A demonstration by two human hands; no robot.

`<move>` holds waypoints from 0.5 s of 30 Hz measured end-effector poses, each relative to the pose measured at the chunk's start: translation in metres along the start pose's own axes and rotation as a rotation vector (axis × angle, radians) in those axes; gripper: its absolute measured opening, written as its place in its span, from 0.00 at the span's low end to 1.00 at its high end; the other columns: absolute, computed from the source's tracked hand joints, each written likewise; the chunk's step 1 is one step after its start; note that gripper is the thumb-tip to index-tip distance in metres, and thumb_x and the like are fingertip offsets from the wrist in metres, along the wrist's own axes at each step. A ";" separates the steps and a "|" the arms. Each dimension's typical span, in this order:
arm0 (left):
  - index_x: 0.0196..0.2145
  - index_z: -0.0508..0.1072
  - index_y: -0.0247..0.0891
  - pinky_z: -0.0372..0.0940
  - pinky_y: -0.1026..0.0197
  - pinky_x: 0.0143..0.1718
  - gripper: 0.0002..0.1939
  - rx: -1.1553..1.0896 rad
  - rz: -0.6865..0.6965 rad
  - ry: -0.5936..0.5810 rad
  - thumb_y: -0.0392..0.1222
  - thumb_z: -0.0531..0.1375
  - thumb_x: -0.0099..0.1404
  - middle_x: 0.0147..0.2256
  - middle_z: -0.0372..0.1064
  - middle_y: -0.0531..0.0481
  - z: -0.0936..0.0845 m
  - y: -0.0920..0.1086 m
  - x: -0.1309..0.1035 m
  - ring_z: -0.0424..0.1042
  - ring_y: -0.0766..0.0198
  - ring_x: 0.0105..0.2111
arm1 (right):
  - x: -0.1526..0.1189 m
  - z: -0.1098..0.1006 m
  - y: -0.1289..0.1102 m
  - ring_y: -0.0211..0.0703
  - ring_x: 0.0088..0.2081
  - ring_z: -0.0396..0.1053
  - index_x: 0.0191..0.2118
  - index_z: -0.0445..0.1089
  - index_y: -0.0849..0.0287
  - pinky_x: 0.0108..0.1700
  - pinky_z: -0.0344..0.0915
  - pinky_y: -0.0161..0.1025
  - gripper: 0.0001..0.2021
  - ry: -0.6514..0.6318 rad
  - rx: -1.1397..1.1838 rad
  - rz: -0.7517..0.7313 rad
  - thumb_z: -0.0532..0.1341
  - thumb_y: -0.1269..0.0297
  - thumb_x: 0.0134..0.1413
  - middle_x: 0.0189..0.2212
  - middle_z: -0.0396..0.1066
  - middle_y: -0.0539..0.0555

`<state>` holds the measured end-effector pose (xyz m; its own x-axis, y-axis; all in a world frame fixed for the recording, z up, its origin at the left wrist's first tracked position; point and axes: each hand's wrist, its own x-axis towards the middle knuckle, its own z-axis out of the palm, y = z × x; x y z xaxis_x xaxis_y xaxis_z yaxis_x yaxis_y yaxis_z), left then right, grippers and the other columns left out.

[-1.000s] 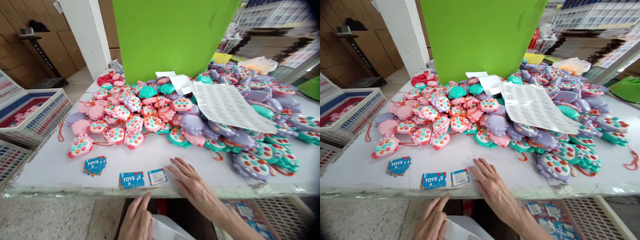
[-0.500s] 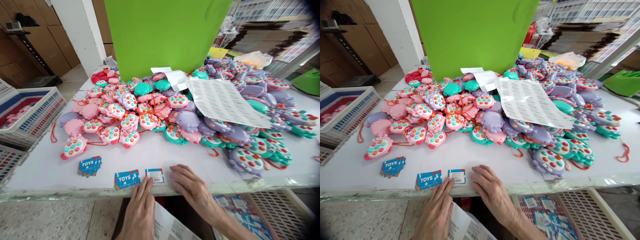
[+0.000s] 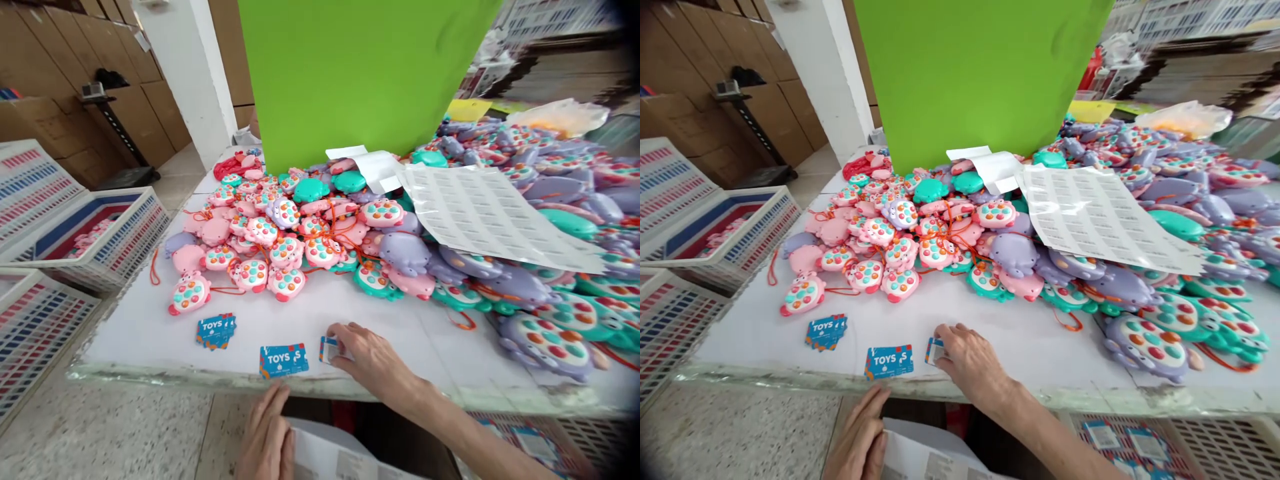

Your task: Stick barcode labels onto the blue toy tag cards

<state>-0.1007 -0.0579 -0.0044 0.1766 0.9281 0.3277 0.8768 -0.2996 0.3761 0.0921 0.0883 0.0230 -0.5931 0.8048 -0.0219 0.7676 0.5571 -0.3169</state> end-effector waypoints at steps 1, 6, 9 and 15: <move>0.33 0.65 0.40 0.65 0.55 0.51 0.10 0.009 -0.011 -0.016 0.36 0.47 0.69 0.54 0.65 0.41 -0.002 0.000 0.001 0.61 0.56 0.56 | -0.002 0.001 0.001 0.46 0.37 0.72 0.40 0.65 0.57 0.34 0.67 0.38 0.14 0.006 0.002 0.007 0.66 0.72 0.45 0.33 0.72 0.53; 0.34 0.65 0.37 0.63 0.45 0.52 0.10 0.097 0.049 -0.070 0.31 0.47 0.66 0.59 0.56 0.36 0.001 -0.002 0.017 0.52 0.50 0.60 | -0.010 0.009 0.002 0.50 0.36 0.72 0.37 0.64 0.56 0.33 0.67 0.40 0.11 0.039 0.011 0.063 0.62 0.72 0.47 0.34 0.72 0.55; 0.34 0.65 0.36 0.65 0.43 0.50 0.11 0.136 0.104 -0.067 0.28 0.45 0.65 0.58 0.58 0.34 0.007 -0.001 0.023 0.54 0.49 0.60 | -0.007 0.007 -0.003 0.48 0.34 0.72 0.33 0.64 0.55 0.31 0.66 0.39 0.08 0.065 0.037 0.089 0.60 0.73 0.45 0.31 0.72 0.53; 0.35 0.65 0.37 0.66 0.45 0.50 0.09 0.163 0.155 -0.068 0.30 0.47 0.65 0.57 0.60 0.36 0.014 0.001 0.026 0.57 0.50 0.58 | -0.051 -0.013 0.017 0.39 0.25 0.72 0.32 0.64 0.52 0.27 0.68 0.32 0.06 0.112 0.173 0.114 0.51 0.66 0.58 0.24 0.73 0.47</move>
<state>-0.0893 -0.0310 -0.0076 0.3393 0.8882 0.3098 0.8966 -0.4051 0.1792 0.1388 0.0594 0.0306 -0.4667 0.8837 0.0358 0.7692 0.4255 -0.4768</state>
